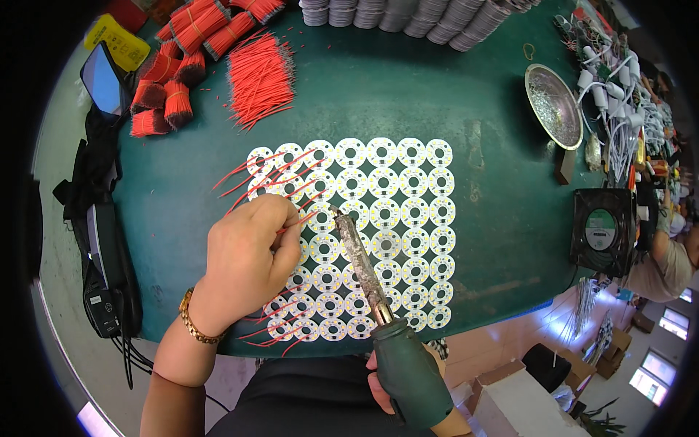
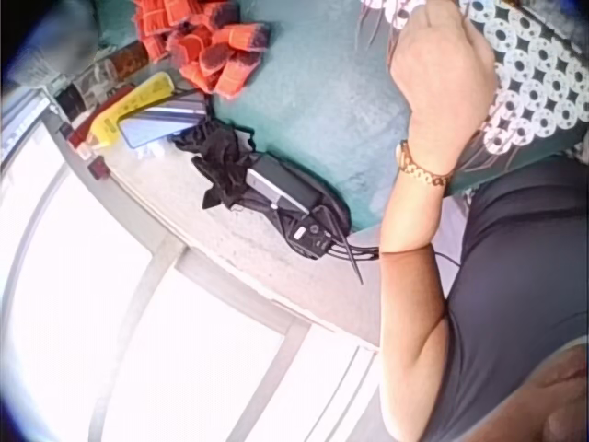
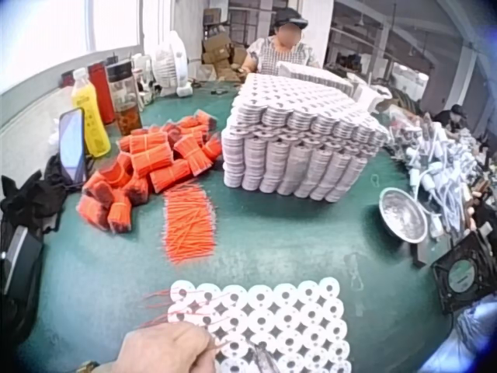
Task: The person solders red wires onto a grid of circular LED modules on a workbench using a soldering iron and solder.
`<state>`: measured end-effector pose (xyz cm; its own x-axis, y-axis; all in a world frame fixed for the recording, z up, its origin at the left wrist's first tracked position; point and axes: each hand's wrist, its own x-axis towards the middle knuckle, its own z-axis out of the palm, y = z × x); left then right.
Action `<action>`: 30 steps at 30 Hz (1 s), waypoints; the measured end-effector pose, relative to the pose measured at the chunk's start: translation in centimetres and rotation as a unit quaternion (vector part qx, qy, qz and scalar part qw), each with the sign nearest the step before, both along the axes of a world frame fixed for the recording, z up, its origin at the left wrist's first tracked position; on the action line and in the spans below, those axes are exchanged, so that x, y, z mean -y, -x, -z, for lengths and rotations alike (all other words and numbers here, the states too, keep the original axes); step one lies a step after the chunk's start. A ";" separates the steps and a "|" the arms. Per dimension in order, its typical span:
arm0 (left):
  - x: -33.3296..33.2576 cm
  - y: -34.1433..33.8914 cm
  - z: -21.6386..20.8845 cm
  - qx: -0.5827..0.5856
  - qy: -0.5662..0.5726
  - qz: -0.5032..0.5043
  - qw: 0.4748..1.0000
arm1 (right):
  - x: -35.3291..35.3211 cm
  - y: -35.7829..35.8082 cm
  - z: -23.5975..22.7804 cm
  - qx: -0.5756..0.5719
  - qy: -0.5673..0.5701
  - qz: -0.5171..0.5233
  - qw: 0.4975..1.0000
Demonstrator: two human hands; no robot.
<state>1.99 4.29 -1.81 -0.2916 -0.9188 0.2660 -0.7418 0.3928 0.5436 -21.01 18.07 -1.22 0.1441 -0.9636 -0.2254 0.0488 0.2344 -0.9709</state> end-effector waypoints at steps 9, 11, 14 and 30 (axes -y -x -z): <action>0.1 -0.8 -2.4 -0.099 0.005 -0.058 0.993 | -0.5 1.8 0.2 -0.011 0.013 0.002 1.000; 0.1 -0.9 -2.9 -0.094 0.050 -0.057 0.993 | -0.5 2.4 0.3 -0.029 0.069 -0.059 0.995; -0.8 0.6 -2.8 -0.151 -0.050 -0.052 0.986 | -0.6 2.4 0.3 -0.084 0.070 -0.073 0.991; -0.3 1.1 -0.1 -0.069 -0.056 -0.042 0.995 | -1.9 2.8 2.0 -0.246 0.044 -0.107 0.962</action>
